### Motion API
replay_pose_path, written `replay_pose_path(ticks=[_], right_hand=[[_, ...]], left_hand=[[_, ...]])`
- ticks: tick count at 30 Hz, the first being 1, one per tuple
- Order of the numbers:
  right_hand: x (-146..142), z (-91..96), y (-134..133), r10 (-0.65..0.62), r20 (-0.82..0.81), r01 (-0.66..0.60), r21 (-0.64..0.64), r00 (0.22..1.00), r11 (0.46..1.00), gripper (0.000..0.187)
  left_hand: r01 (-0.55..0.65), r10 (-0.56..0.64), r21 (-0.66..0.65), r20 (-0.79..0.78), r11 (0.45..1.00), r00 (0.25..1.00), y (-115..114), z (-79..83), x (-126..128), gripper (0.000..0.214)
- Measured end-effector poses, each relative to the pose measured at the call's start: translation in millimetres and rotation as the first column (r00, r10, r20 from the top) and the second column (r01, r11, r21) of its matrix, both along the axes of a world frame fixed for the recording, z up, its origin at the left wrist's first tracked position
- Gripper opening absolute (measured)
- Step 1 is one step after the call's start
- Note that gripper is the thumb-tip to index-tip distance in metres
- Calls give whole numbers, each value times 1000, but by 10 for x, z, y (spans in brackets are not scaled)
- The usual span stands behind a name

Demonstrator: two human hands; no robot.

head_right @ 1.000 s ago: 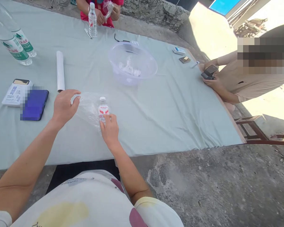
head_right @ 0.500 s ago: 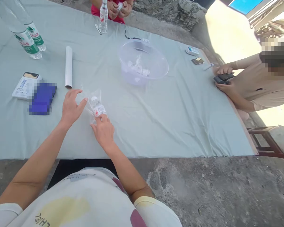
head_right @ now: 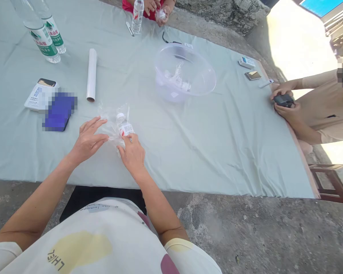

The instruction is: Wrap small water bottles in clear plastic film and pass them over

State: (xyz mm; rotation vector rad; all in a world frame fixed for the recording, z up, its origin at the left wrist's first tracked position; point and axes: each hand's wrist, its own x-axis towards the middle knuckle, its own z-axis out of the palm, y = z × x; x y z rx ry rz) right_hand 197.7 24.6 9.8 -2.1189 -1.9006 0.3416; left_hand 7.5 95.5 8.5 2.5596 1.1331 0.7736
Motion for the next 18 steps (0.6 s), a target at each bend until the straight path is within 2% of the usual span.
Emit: replay_pose_path(ticks=[5, 8, 10, 12, 13, 14, 15, 16, 17, 18], right_hand=[[64, 10, 27, 6, -78, -9, -30, 997, 1000, 32], [58, 26, 40, 3, -69, -6, -37, 998, 999, 35], [37, 35, 41, 9, -48, -11, -39, 999, 999, 36], [7, 42, 38, 21, -15, -21, -42, 1000, 999, 38], [-9, 43, 37, 29, 3, -29, -46, 1000, 999, 38], [-25, 44, 37, 43, 19, -42, -51, 999, 998, 38], [-40, 42, 38, 60, 34, -58, -56, 998, 997, 38], [-52, 39, 40, 79, 48, -76, -61, 996, 995, 37], [-62, 35, 43, 96, 61, -92, -65, 994, 994, 37], [-69, 30, 48, 108, 72, -103, -70, 992, 992, 37]], left_hand=[[-48, 34, -203, -69, 978, 997, -24, -65, -475, 35], [-47, -7, -327, -163, 944, 987, -118, -76, -611, 33], [-27, -82, -450, -221, 892, 972, -201, -11, -652, 29], [-5, -172, -581, -250, 814, 953, -276, 105, -698, 30], [6, -207, -621, -251, 784, 946, -302, 170, -733, 32], [9, -214, -629, -252, 777, 944, -318, 233, -775, 33], [-13, -174, -595, -257, 803, 951, -322, 290, -824, 32], [-73, -78, -518, -263, 852, 962, -318, 341, -875, 31], [-177, 73, -402, -260, 898, 963, -308, 384, -919, 31], [-313, 252, -269, -238, 911, 938, -298, 424, -949, 32]])
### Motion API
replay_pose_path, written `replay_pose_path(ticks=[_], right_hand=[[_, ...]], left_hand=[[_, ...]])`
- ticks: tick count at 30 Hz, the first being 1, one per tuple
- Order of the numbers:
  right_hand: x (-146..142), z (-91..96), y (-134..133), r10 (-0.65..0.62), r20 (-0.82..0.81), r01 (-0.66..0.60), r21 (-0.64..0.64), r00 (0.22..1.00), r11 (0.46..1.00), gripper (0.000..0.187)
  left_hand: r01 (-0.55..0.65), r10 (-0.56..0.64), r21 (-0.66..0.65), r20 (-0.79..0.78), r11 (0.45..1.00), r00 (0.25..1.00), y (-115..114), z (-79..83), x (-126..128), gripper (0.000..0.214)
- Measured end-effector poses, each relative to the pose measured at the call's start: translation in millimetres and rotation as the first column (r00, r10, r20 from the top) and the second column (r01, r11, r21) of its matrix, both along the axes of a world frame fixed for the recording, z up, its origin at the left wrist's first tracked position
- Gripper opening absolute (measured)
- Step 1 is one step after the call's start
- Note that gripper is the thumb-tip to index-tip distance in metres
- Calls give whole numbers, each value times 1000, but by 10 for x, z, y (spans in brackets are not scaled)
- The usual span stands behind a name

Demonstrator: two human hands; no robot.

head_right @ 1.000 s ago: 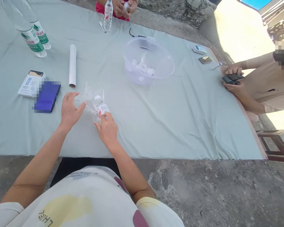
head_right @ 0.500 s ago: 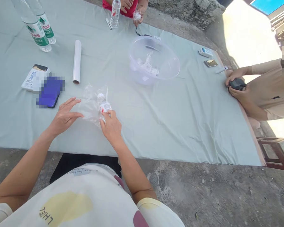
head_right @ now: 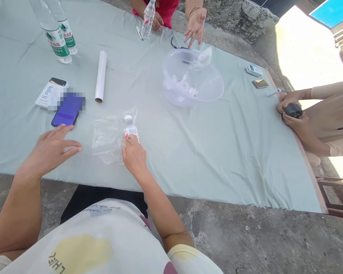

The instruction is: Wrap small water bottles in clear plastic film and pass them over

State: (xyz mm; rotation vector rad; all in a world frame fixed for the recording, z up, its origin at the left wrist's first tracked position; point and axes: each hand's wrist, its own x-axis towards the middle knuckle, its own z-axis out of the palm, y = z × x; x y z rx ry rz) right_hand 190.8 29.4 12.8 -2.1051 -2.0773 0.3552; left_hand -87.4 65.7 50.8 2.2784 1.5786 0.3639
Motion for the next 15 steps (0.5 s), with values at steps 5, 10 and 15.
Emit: replay_pose_path(ticks=[5, 10, 15], right_hand=[[-8, -15, 27, 30, 28, -29, -17, 999, 999, 39], [-113, 15, 72, 55, 98, -46, -91, 994, 995, 34], [-319, 19, 108, 195, 150, -170, -166, 969, 971, 29]], left_hand=[[-331, 293, 286, 168, 899, 941, -48, 165, 375, 30], [191, -198, 55, 190, 980, 962, -123, 147, 1273, 41], [91, -105, -133, -104, 987, 989, 39, -161, 1235, 41]])
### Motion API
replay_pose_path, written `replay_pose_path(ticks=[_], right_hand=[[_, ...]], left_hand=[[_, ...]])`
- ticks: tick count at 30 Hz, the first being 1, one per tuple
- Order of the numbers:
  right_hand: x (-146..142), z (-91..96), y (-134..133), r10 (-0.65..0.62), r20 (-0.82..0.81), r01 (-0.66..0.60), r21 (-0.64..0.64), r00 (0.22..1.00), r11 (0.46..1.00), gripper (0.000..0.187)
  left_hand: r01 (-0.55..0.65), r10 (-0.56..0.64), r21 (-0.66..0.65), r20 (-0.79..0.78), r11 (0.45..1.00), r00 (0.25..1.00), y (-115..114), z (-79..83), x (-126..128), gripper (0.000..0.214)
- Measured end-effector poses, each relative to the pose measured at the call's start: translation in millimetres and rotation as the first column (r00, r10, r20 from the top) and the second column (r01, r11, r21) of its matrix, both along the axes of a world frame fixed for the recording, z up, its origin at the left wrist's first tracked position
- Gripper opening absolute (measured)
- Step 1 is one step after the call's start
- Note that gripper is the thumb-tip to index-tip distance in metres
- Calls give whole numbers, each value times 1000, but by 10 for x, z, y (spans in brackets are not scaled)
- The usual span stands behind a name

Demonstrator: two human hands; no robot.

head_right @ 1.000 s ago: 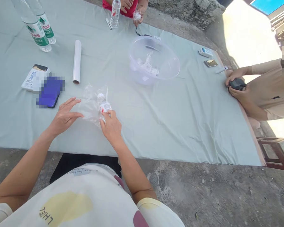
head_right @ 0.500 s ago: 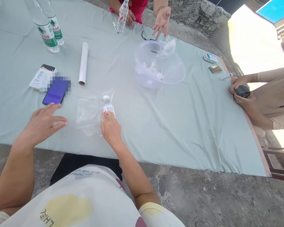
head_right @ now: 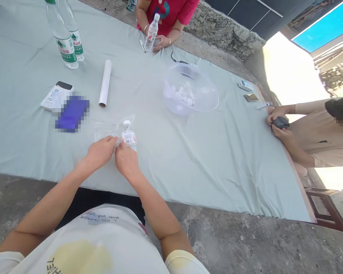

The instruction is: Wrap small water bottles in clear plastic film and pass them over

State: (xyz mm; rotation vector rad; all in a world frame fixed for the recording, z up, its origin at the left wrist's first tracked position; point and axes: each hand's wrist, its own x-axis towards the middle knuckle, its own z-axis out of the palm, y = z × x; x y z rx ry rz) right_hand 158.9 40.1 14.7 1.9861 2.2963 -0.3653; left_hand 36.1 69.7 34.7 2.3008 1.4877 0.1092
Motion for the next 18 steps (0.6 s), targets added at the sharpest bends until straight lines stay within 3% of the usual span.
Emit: replay_pose_path(ticks=[3, 6, 8, 11, 13, 14, 16, 18], right_hand=[[-174, -51, -1, 87, -3, -88, -44, 996, 995, 31], [-376, -121, -21, 161, -95, -166, -52, 982, 985, 33], [-478, -139, -62, 171, -164, -180, -40, 971, 983, 34], [-468, -59, -179, 247, -221, -252, 6, 943, 968, 38], [-315, 56, -261, 341, -314, -346, 41, 886, 937, 27], [-204, 116, -287, 339, -380, -334, 81, 861, 939, 22], [46, 195, -289, 189, -495, -96, 208, 848, 973, 23], [258, 181, -232, -38, -555, 239, 293, 831, 926, 25]], left_hand=[[-49, 49, -18, -10, 999, 999, 26, -98, -285, 54], [-134, 126, 117, 79, 984, 989, -15, -10, -384, 50], [-145, 108, 169, 209, 975, 972, -29, 84, -323, 42], [-20, 11, 26, 317, 999, 948, 18, 122, -187, 35], [4, 25, -95, 302, 995, 953, 81, 39, -154, 35], [-11, 49, -130, 290, 991, 956, 112, -28, -163, 36], [-36, 80, -154, 294, 987, 952, 160, -173, -218, 34], [-42, 84, -137, 317, 990, 945, 178, -286, -296, 30]])
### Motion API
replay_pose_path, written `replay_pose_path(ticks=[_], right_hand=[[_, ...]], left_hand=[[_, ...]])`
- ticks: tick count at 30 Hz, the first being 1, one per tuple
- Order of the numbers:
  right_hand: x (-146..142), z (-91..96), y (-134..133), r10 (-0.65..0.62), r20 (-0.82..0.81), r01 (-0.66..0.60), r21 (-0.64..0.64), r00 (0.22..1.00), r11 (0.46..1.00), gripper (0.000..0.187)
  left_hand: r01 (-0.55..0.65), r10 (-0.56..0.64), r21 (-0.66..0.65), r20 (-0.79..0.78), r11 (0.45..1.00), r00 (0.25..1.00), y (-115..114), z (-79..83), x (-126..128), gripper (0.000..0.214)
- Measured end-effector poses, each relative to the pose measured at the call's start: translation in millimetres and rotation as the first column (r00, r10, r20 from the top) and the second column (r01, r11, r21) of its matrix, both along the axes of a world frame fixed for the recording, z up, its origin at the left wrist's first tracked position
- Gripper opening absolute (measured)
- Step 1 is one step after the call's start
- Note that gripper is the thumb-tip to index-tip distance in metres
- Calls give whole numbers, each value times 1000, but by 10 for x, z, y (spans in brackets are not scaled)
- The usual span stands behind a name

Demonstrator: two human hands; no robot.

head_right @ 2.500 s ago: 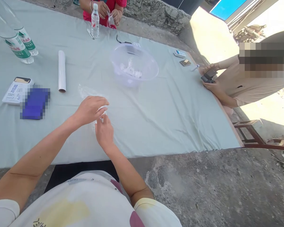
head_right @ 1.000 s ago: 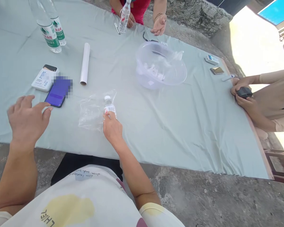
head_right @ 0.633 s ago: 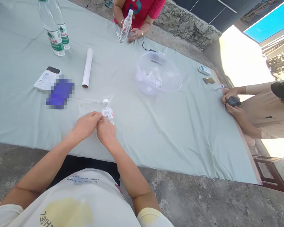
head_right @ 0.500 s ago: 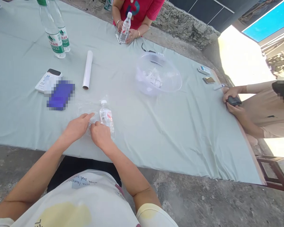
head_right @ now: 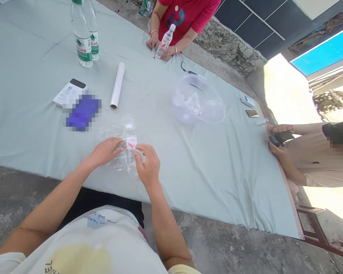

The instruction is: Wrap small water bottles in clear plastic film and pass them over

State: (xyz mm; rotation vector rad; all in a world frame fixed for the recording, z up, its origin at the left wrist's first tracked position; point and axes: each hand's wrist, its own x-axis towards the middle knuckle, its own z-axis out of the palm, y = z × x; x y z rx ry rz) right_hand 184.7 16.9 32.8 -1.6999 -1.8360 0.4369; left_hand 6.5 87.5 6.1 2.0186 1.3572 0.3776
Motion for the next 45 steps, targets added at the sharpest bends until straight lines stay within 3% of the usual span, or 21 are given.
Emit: replay_pose_path(ticks=[2, 5, 7, 10, 12, 16, 19, 22, 23, 25, 27, 29, 32, 34, 35, 36, 38, 40, 42, 44, 45], right_hand=[[101, -104, 71, -130, -17, 130, -21, 991, 991, 33], [7, -301, 105, -26, 5, 27, -110, 1000, 994, 44], [-160, -376, 67, -2, 73, 7, -74, 997, 997, 42], [-420, -400, -38, -1, 211, -6, 31, 978, 1000, 37], [-558, -410, -108, 48, 284, -71, 72, 958, 995, 34], [-792, -464, -186, 271, 364, -315, 67, 891, 947, 31], [-964, -447, -179, 483, 290, -512, 27, 826, 859, 27], [-1050, -349, -91, 613, -33, -608, 101, 789, 788, 20], [-1041, -313, -34, 598, -154, -580, 151, 786, 801, 23], [-969, -273, 129, 459, -324, -411, 206, 828, 888, 24], [-861, -297, 345, 247, -363, -199, 164, 898, 966, 23], [-774, -383, 570, 110, -332, -99, 50, 937, 994, 38], [-736, -544, 842, 123, -313, -156, -80, 942, 985, 59], [-742, -611, 973, 197, -324, -228, -61, 925, 972, 59], [-736, -625, 1029, 236, -330, -261, -33, 914, 965, 57], [-715, -626, 1080, 269, -341, -288, -6, 901, 958, 54], [-615, -601, 1164, 290, -397, -309, 17, 871, 951, 49], [-437, -563, 1199, 237, -530, -313, -57, 814, 948, 46], [-212, -526, 1166, 122, -700, -331, -172, 704, 928, 48], [13, -486, 1072, 10, -804, -338, -239, 595, 910, 48], [114, -460, 1012, -25, -814, -312, -251, 580, 916, 47]], left_hand=[[-18, 18, 26, 9, 999, 1000, -8, -47, -75, 29], [-134, 130, 82, 49, 988, 990, -29, -13, -159, 35], [-200, 183, 91, 169, 976, 969, -10, 23, -196, 37], [-128, 111, 24, 354, 992, 929, 113, 19, -238, 35], [-118, 111, -1, 356, 993, 928, 241, -13, -279, 32], [-299, 272, 56, 286, 953, 919, 390, -12, -441, 27], [-417, 367, 121, 301, 901, 880, 262, 50, -629, 30], [-462, 416, 68, 339, 884, 844, -44, 58, -786, 31], [-475, 435, 37, 346, 879, 832, -170, 36, -803, 32], [-547, 503, 44, 336, 836, 796, -432, -41, -753, 36], [-563, 498, 172, 311, 809, 810, -669, -149, -597, 43], [-509, 462, 365, 213, 780, 861, -837, -273, -400, 55], [-404, 433, 575, 94, 711, 896, -902, -456, -230, 50], [-357, 379, 647, 112, 674, 919, -842, -541, -268, 42], [-329, 319, 647, 138, 688, 938, -796, -560, -323, 42], [-299, 243, 613, 175, 731, 954, -745, -561, -390, 43], [-239, 112, 431, 298, 870, 948, -641, -504, -515, 45], [-254, 161, 137, 475, 957, 865, -527, -390, -578, 43], [-320, 354, -172, 627, 932, 694, -381, -257, -555, 34], [-329, 515, -398, 699, 857, 497, -182, -143, -450, 33], [-307, 568, -478, 709, 823, 419, -62, -101, -371, 36]])
